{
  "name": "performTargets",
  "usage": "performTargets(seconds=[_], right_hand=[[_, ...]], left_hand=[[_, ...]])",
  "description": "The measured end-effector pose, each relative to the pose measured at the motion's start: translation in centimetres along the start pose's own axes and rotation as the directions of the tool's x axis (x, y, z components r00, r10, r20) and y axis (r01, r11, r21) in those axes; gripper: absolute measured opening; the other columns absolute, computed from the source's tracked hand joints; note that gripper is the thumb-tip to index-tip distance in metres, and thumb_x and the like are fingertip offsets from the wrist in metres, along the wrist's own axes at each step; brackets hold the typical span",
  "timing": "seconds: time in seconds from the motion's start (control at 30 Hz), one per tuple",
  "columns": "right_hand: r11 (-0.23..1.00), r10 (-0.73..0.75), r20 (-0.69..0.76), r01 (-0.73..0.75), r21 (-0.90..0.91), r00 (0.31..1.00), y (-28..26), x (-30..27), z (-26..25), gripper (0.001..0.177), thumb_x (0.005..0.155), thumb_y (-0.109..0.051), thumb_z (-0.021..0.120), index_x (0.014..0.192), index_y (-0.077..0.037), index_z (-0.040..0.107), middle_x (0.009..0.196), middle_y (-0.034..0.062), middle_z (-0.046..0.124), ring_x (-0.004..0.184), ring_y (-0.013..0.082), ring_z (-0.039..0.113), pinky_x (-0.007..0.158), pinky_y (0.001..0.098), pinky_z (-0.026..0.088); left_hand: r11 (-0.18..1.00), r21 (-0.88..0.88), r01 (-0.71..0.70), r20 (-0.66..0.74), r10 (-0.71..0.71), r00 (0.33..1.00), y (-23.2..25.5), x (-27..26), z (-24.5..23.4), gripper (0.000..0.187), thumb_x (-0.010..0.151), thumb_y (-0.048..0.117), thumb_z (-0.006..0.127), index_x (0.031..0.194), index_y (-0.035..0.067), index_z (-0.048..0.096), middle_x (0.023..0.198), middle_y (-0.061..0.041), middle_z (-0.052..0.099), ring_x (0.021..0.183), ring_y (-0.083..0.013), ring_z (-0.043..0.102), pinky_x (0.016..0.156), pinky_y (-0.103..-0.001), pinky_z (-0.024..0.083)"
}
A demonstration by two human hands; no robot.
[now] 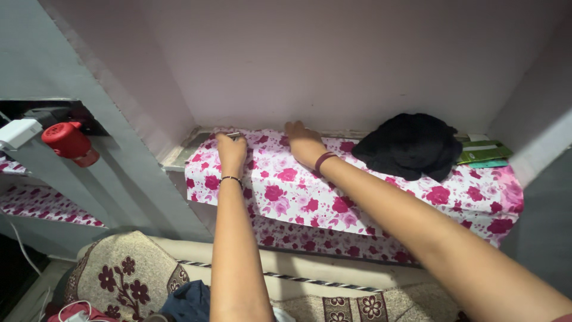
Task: The person clears items from a wall shelf, including a speaker and small objects, then wipes the shelf surfaces with a black cloth. The person also wipes the lower shelf and places the cloth on a bed.
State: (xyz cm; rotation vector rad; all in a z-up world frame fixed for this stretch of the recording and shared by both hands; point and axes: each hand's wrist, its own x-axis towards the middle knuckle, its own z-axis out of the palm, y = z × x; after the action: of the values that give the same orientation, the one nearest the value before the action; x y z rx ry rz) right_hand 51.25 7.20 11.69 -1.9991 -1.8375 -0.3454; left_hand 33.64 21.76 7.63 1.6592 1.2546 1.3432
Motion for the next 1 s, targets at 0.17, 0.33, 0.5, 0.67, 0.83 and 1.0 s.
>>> performTargets(seconds=[0.17, 0.33, 0.5, 0.67, 0.83, 1.0], right_hand=[[0.999, -0.040, 0.010, 0.040, -0.026, 0.999, 0.0, -0.3, -0.7, 0.029, 0.088, -0.002, 0.060, 0.116, -0.001, 0.054, 0.112, 0.0244, 0.061, 0.092, 0.0422, 0.070, 0.079, 0.0494, 0.057], [0.998, -0.058, -0.017, 0.058, 0.003, 0.998, 1.1, 0.7, 0.3, 0.025, 0.088, -0.007, 0.063, 0.111, 0.000, 0.058, 0.111, 0.0250, 0.065, 0.095, 0.0424, 0.069, 0.081, 0.0494, 0.057], [0.806, 0.306, 0.188, -0.359, 0.471, 0.933, 2.7, 2.8, 0.3, 0.017, 0.105, -0.014, 0.054, 0.113, -0.001, 0.061, 0.106, 0.0214, 0.071, 0.090, 0.0323, 0.070, 0.082, 0.0435, 0.055], [-0.553, 0.137, 0.582, -0.426, 0.716, 0.801, 3.2, 2.3, -1.2, 0.016, 0.096, -0.002, 0.058, 0.110, 0.006, 0.057, 0.106, 0.0242, 0.067, 0.087, 0.0311, 0.065, 0.076, 0.0391, 0.059], [-0.775, 0.030, 0.574, -0.344, 0.530, 0.818, 0.6, 0.5, -1.2, 0.014, 0.094, 0.007, 0.056, 0.108, 0.010, 0.056, 0.110, 0.0229, 0.065, 0.098, 0.0331, 0.069, 0.087, 0.0390, 0.063], [-0.917, 0.015, 0.491, -0.184, 0.354, 0.871, -4.7, -3.4, -1.4, 0.018, 0.095, 0.004, 0.057, 0.110, 0.013, 0.061, 0.110, 0.0224, 0.064, 0.106, 0.0338, 0.063, 0.095, 0.0417, 0.059]], left_hand=[[1.000, 0.003, 0.013, 0.005, -0.013, 1.000, -0.4, 0.4, 0.3, 0.046, 0.085, 0.014, 0.068, 0.121, -0.007, 0.048, 0.112, -0.025, 0.068, 0.104, -0.0356, 0.069, 0.093, -0.041, 0.052], [0.999, -0.043, -0.020, 0.006, 0.020, 1.000, -1.5, 1.2, 0.5, 0.045, 0.086, 0.012, 0.069, 0.121, -0.007, 0.049, 0.112, -0.023, 0.068, 0.105, -0.0333, 0.068, 0.093, -0.040, 0.052], [0.956, -0.260, 0.136, 0.049, -0.128, 0.991, -1.3, 2.1, -0.2, 0.046, 0.084, 0.011, 0.070, 0.120, -0.004, 0.046, 0.109, -0.015, 0.066, 0.097, -0.0256, 0.067, 0.080, -0.036, 0.055], [0.702, -0.542, 0.462, 0.409, -0.260, 0.875, 1.7, 0.1, -3.2, 0.013, 0.093, 0.008, 0.064, 0.099, -0.004, 0.062, 0.092, -0.017, 0.063, 0.068, -0.0232, 0.060, 0.055, -0.033, 0.049], [0.303, -0.749, 0.590, 0.535, -0.248, 0.807, 7.3, -3.9, -5.0, 0.010, 0.092, 0.003, 0.060, 0.088, -0.006, 0.057, 0.087, -0.017, 0.064, 0.079, -0.0310, 0.076, 0.068, -0.034, 0.062], [0.170, -0.842, 0.513, 0.467, -0.249, 0.849, 8.3, -10.8, -7.5, 0.010, 0.092, 0.002, 0.061, 0.084, -0.003, 0.058, 0.082, -0.014, 0.063, 0.076, -0.0265, 0.069, 0.070, -0.035, 0.063]])
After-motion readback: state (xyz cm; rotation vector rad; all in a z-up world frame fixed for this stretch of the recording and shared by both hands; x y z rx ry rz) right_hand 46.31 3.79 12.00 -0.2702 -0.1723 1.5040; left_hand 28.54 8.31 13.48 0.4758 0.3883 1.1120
